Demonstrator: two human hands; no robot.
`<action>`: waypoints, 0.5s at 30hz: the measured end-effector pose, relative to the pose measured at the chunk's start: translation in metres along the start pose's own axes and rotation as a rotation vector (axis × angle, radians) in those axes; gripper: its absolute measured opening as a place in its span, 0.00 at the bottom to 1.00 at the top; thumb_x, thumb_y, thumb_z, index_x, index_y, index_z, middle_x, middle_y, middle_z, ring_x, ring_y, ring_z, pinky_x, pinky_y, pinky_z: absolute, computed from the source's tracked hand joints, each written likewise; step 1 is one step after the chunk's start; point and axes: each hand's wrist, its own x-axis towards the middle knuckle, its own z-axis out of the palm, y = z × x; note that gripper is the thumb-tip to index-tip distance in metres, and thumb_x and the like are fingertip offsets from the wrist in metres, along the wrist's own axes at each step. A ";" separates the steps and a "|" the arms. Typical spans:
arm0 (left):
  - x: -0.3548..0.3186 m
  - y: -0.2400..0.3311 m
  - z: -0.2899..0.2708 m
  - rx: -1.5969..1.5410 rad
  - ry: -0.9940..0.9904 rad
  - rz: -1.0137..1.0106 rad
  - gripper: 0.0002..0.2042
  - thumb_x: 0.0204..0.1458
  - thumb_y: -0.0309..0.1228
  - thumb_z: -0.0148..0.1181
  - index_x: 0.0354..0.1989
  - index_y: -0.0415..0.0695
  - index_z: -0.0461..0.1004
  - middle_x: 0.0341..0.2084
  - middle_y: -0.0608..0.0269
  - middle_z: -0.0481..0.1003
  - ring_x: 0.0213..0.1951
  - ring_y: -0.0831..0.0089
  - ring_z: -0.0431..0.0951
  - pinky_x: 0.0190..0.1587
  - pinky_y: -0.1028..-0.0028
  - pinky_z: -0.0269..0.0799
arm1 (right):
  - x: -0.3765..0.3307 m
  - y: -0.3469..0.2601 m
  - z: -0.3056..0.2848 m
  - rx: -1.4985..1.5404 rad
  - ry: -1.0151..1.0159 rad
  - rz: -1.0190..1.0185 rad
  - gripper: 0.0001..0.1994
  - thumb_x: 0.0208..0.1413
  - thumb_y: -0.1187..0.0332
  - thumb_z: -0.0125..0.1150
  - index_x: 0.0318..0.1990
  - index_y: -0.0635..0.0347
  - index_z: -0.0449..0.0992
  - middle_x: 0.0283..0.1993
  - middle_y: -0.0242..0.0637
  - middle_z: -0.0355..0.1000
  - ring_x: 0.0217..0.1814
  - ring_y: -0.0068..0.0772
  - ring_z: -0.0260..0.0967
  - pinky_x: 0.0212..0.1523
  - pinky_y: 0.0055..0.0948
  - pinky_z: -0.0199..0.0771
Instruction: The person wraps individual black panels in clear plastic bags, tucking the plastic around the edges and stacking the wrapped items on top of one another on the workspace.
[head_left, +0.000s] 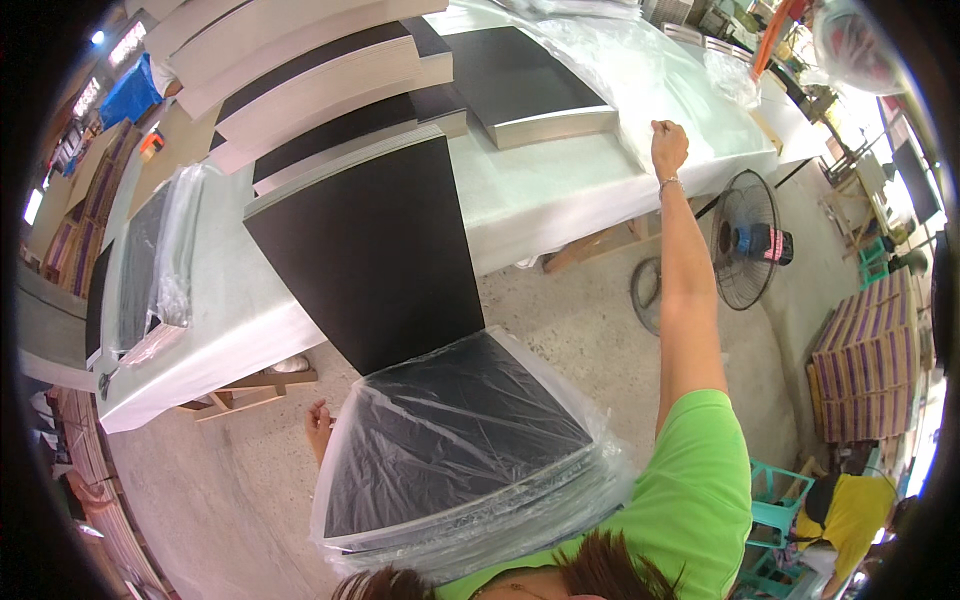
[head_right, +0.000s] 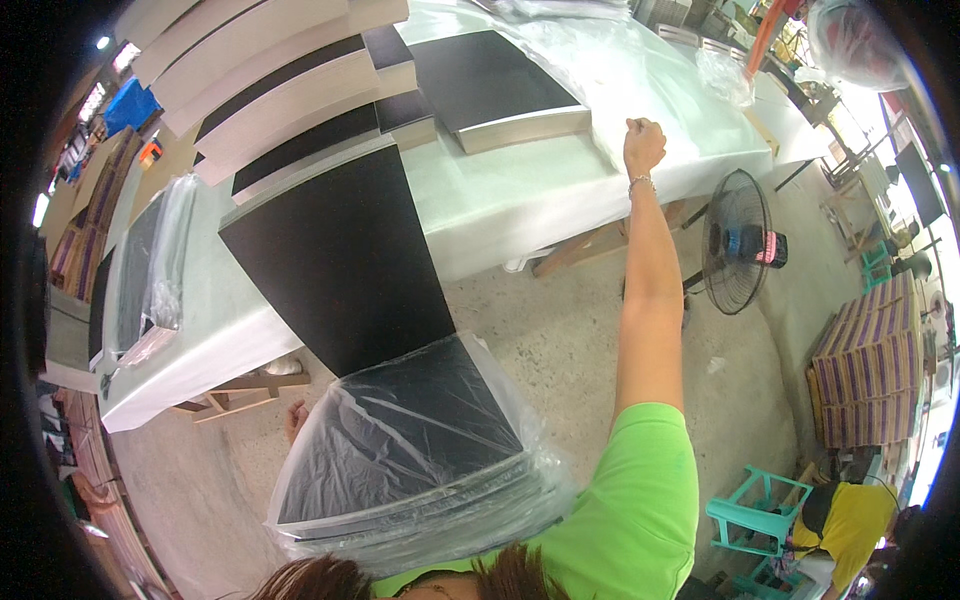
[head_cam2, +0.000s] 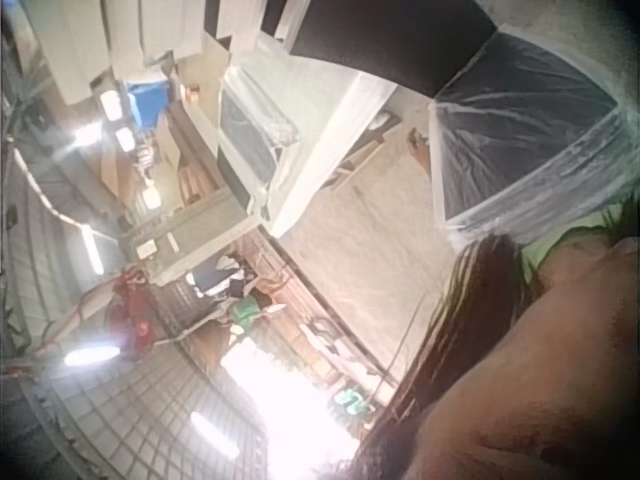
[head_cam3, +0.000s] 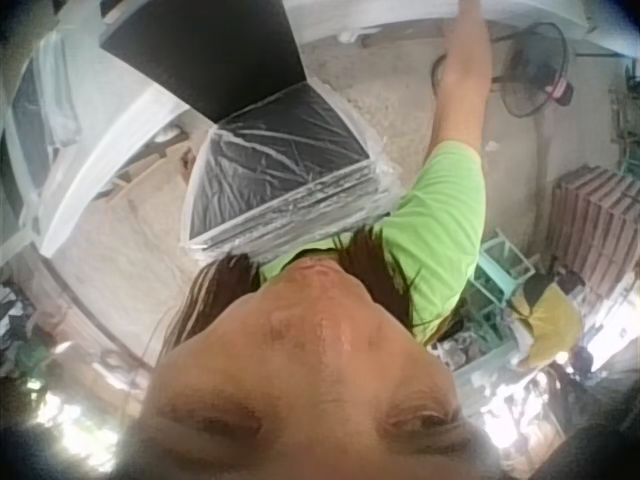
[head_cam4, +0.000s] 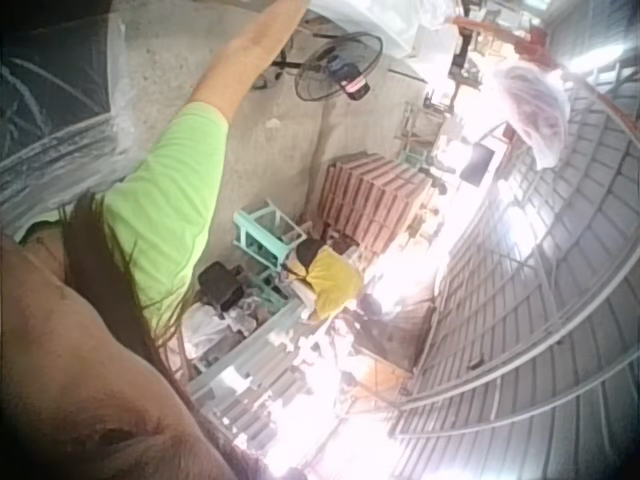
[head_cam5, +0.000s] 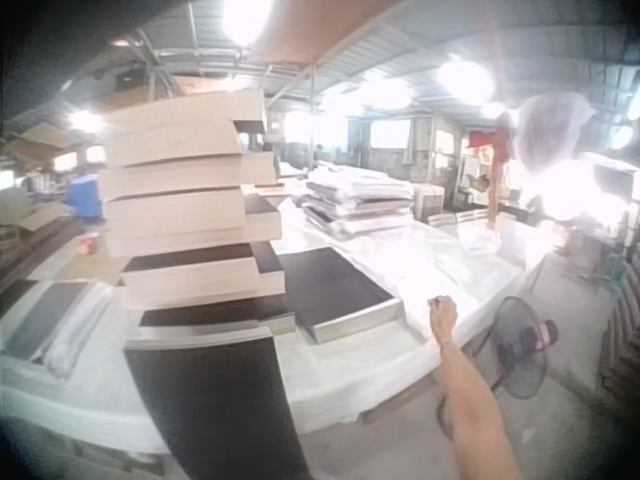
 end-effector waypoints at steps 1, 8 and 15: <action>0.000 0.004 -0.001 0.003 -0.006 -0.004 0.13 0.55 0.33 0.52 0.46 0.42 0.69 0.27 0.71 0.68 0.25 0.83 0.65 0.27 0.81 0.61 | 0.004 -0.005 -0.001 -0.020 0.017 -0.035 0.11 0.50 0.59 0.57 0.32 0.56 0.78 0.37 0.40 0.73 0.40 0.44 0.70 0.41 0.39 0.67; -0.001 0.131 0.025 0.062 0.097 0.152 0.10 0.56 0.32 0.50 0.43 0.44 0.71 0.31 0.72 0.68 0.30 0.84 0.65 0.34 0.81 0.60 | 0.017 -0.016 -0.010 0.199 0.089 -0.049 0.08 0.52 0.63 0.54 0.31 0.57 0.76 0.29 0.42 0.73 0.34 0.45 0.70 0.39 0.41 0.66; -0.004 0.198 0.053 0.160 -0.026 0.331 0.08 0.57 0.29 0.48 0.42 0.41 0.71 0.32 0.70 0.69 0.30 0.83 0.64 0.37 0.81 0.61 | 0.021 -0.016 -0.021 0.209 0.062 -0.048 0.08 0.54 0.65 0.53 0.30 0.60 0.72 0.29 0.43 0.73 0.33 0.43 0.70 0.38 0.38 0.66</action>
